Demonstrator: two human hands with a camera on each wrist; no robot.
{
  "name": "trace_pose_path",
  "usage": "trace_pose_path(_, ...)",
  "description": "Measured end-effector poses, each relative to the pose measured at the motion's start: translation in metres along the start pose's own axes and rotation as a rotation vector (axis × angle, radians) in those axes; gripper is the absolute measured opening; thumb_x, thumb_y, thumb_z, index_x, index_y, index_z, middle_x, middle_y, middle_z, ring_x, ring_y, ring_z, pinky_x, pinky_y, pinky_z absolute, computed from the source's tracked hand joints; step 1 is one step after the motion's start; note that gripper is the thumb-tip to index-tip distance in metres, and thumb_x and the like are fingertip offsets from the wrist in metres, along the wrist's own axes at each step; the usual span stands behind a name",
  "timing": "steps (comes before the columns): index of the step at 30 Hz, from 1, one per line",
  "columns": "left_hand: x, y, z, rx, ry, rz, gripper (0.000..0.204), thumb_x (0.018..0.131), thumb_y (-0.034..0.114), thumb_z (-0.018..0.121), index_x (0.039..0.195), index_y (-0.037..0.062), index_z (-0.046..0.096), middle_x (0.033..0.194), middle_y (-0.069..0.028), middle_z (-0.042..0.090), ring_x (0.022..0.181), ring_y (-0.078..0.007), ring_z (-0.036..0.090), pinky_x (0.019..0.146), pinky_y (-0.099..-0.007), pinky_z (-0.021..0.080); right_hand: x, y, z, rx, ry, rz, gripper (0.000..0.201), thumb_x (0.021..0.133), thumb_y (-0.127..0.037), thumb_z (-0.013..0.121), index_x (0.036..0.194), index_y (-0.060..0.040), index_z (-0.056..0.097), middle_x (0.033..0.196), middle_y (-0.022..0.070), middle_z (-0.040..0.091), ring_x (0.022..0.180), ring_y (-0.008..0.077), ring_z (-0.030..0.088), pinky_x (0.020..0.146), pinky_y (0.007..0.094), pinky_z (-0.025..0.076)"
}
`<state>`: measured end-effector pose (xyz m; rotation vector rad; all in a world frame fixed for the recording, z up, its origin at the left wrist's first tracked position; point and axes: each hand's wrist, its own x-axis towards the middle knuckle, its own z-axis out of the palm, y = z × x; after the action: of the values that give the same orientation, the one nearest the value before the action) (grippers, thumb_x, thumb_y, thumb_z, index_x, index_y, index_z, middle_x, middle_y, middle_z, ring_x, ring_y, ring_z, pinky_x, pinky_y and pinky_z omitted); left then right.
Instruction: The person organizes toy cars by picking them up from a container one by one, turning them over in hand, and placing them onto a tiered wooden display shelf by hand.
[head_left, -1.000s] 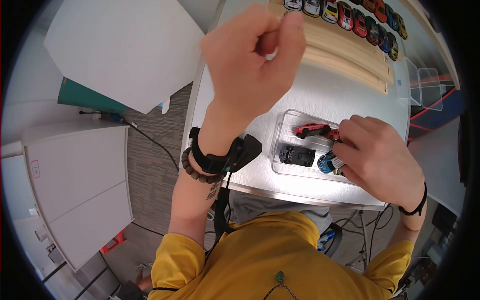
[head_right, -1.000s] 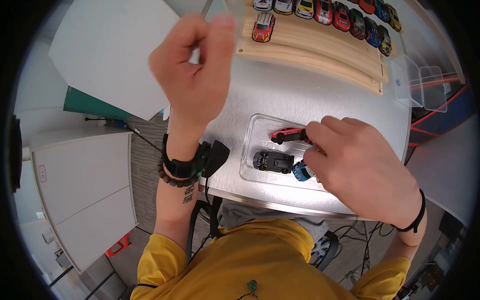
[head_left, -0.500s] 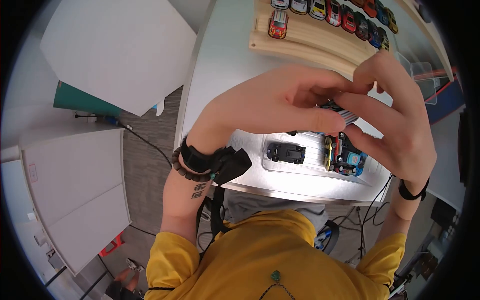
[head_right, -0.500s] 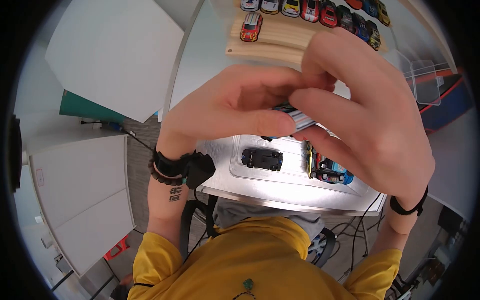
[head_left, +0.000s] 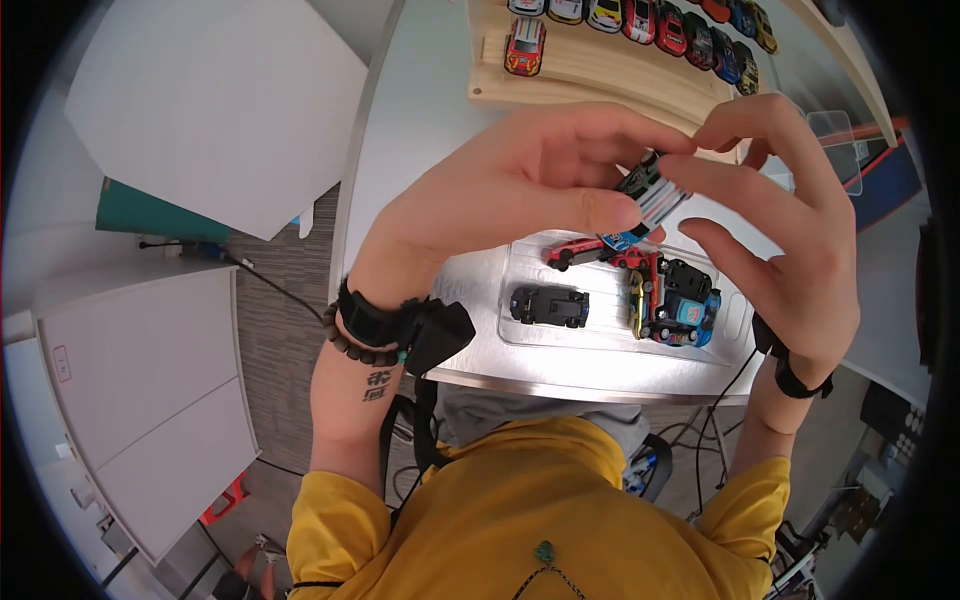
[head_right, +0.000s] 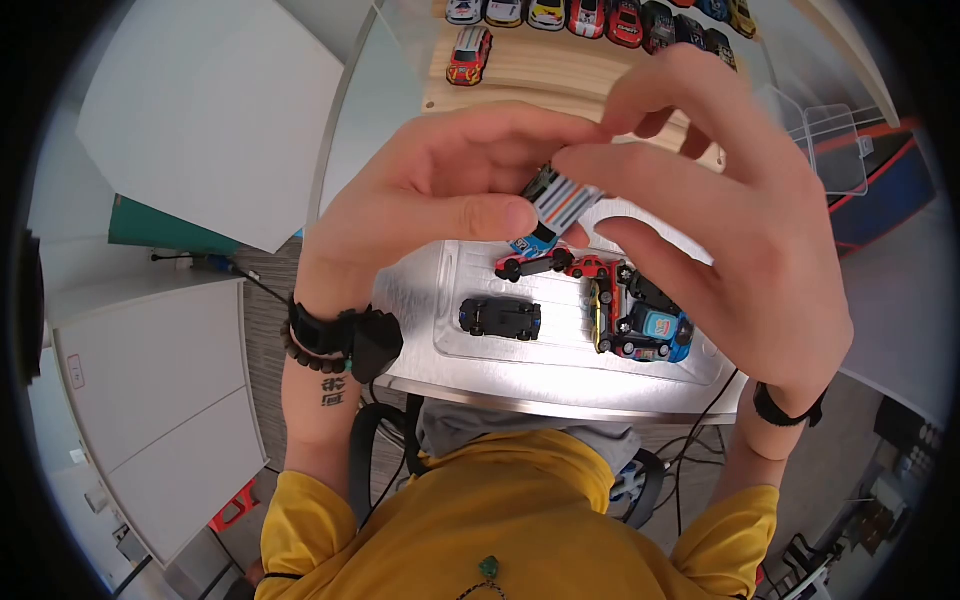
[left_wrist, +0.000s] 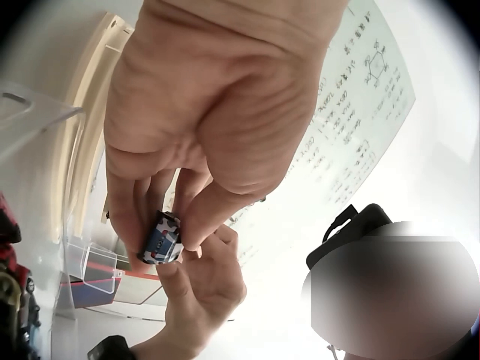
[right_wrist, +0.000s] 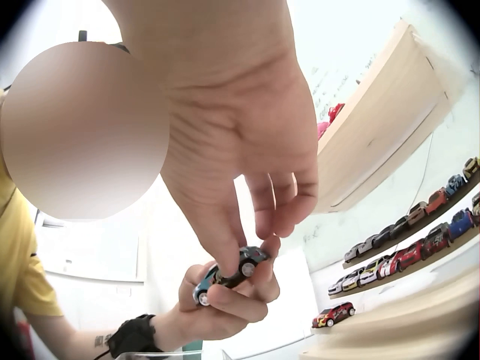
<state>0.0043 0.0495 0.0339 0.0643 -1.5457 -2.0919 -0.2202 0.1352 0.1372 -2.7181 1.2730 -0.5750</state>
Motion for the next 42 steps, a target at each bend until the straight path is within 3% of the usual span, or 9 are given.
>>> trace_pose_path(7,0.002,0.010,0.003,-0.007,0.197,-0.097,0.055,0.096,-0.001,0.069,0.148,0.0005,0.052,0.130,-0.0119,0.066,0.118,-0.0209,0.069,0.096,-0.0312,0.057,-0.016,0.008,-0.008,0.056,0.039,0.230,0.049,0.070,-0.006,0.082,0.118,-0.0005,0.072,0.109,0.0132,0.064,0.092,0.0252,0.062,0.076,0.0325,0.047)
trace_pose_path(12,0.002,0.013,0.010,-0.051,0.251,-0.085,0.071,0.093,0.005,0.076,0.155,-0.0014,0.042,0.141,-0.0189,0.061,0.125,-0.0334,0.066,0.103,-0.0398,0.056,-0.011,0.007,0.004,0.192,0.071,0.416,0.065,0.066,-0.010,0.087,0.128,-0.0023,0.069,0.102,0.0091,0.067,0.087,0.0230,0.060,0.073,0.0337,0.046)
trace_pose_path(20,0.004,0.012,0.019,-0.088,0.193,-0.132,0.078,0.091,-0.010,0.071,0.159,-0.0022,0.032,0.149,-0.0214,0.054,0.132,-0.0359,0.061,0.105,-0.0416,0.057,-0.017,0.009,0.004,0.212,0.095,0.379,0.085,0.063,-0.014,0.092,0.142,-0.0074,0.061,0.104,0.0071,0.066,0.086,0.0227,0.061,0.073,0.0348,0.048)
trace_pose_path(23,0.005,0.008,0.026,-0.076,0.174,-0.163,0.079,0.090,-0.013,0.070,0.159,-0.0024,0.032,0.151,-0.0222,0.053,0.133,-0.0358,0.061,0.105,-0.0407,0.058,-0.015,0.003,0.003,0.212,0.076,0.380,0.069,0.068,-0.014,0.088,0.131,-0.0035,0.062,0.102,0.0144,0.066,0.094,0.0361,0.066,0.080,0.0436,0.054)
trace_pose_path(25,0.007,0.007,0.032,-0.058,0.193,-0.117,0.079,0.090,-0.016,0.066,0.160,0.0024,0.034,0.133,-0.0163,0.066,0.112,-0.0181,0.069,0.078,-0.0257,0.059,-0.014,0.003,0.004,0.198,0.062,0.329,0.061,0.069,-0.016,0.088,0.122,-0.0013,0.063,0.100,0.0146,0.065,0.095,0.0372,0.066,0.080,0.0451,0.053)
trace_pose_path(29,0.007,0.009,0.033,-0.038,0.148,-0.123,0.084,0.087,-0.017,0.071,0.159,-0.0027,0.031,0.150,-0.0219,0.053,0.133,-0.0355,0.060,0.104,-0.0413,0.059,-0.018,0.001,0.001,0.137,0.062,0.334,0.055,0.069,-0.017,0.088,0.114,-0.0001,0.062,0.098,0.0144,0.065,0.095,0.0379,0.064,0.079,0.0462,0.052)
trace_pose_path(35,0.010,0.004,0.040,0.039,0.216,-0.051,0.082,0.085,-0.017,0.074,0.156,-0.0046,0.035,0.142,-0.0202,0.057,0.124,-0.0312,0.066,0.094,-0.0382,0.063,-0.020,-0.004,-0.002,0.098,0.126,0.271,0.054,0.070,-0.018,0.088,0.114,-0.0002,0.061,0.098,0.0153,0.065,0.096,0.0383,0.064,0.079,0.0472,0.052)
trace_pose_path(37,0.011,0.002,0.041,0.185,0.269,0.019,0.080,0.082,-0.014,0.078,0.153,-0.0013,0.043,0.130,-0.0134,0.064,0.104,-0.0178,0.071,0.086,-0.0306,0.061,-0.019,-0.004,-0.004,0.180,0.126,0.277,0.054,0.073,-0.013,0.087,0.119,0.0005,0.062,0.095,0.0166,0.066,0.091,0.0376,0.065,0.077,0.0457,0.053)
trace_pose_path(42,0.006,0.000,0.043,0.335,0.347,0.112,0.076,0.078,-0.011,0.084,0.146,-0.0020,0.051,0.117,-0.0125,0.067,0.096,-0.0169,0.073,0.085,-0.0311,0.061,-0.019,-0.010,-0.008,0.444,0.078,0.347,0.064,0.076,-0.005,0.084,0.135,0.0010,0.060,0.088,0.0159,0.067,0.079,0.0314,0.065,0.072,0.0406,0.053)
